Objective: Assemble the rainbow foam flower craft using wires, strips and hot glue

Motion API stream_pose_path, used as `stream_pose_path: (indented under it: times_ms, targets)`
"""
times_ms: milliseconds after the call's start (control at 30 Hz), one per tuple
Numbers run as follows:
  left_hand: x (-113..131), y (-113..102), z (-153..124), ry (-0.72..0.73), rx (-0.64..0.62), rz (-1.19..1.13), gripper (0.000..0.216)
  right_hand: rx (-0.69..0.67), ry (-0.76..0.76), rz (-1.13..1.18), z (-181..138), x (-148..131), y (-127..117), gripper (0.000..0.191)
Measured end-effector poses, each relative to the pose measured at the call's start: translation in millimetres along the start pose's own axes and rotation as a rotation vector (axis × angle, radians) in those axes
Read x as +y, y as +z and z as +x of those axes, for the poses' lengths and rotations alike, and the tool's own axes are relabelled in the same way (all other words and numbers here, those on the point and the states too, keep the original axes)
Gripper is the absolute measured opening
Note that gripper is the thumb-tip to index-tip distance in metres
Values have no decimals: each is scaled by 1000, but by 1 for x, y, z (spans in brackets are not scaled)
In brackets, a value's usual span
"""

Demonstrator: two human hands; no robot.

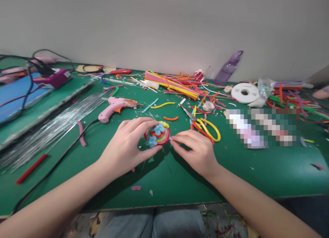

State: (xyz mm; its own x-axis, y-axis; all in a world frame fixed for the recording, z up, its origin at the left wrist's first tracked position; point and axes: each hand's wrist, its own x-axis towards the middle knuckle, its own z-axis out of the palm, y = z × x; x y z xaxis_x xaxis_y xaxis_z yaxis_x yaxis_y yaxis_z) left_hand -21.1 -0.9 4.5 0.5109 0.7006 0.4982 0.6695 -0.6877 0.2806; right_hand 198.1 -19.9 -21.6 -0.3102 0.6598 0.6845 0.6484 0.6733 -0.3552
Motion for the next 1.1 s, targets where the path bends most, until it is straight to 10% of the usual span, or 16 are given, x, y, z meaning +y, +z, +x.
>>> stream_pose_path:
  times_ms: [1100]
  targets:
    - [1,-1,0,-22,-12,0,48,30,31,6,1,-2,-3,14]
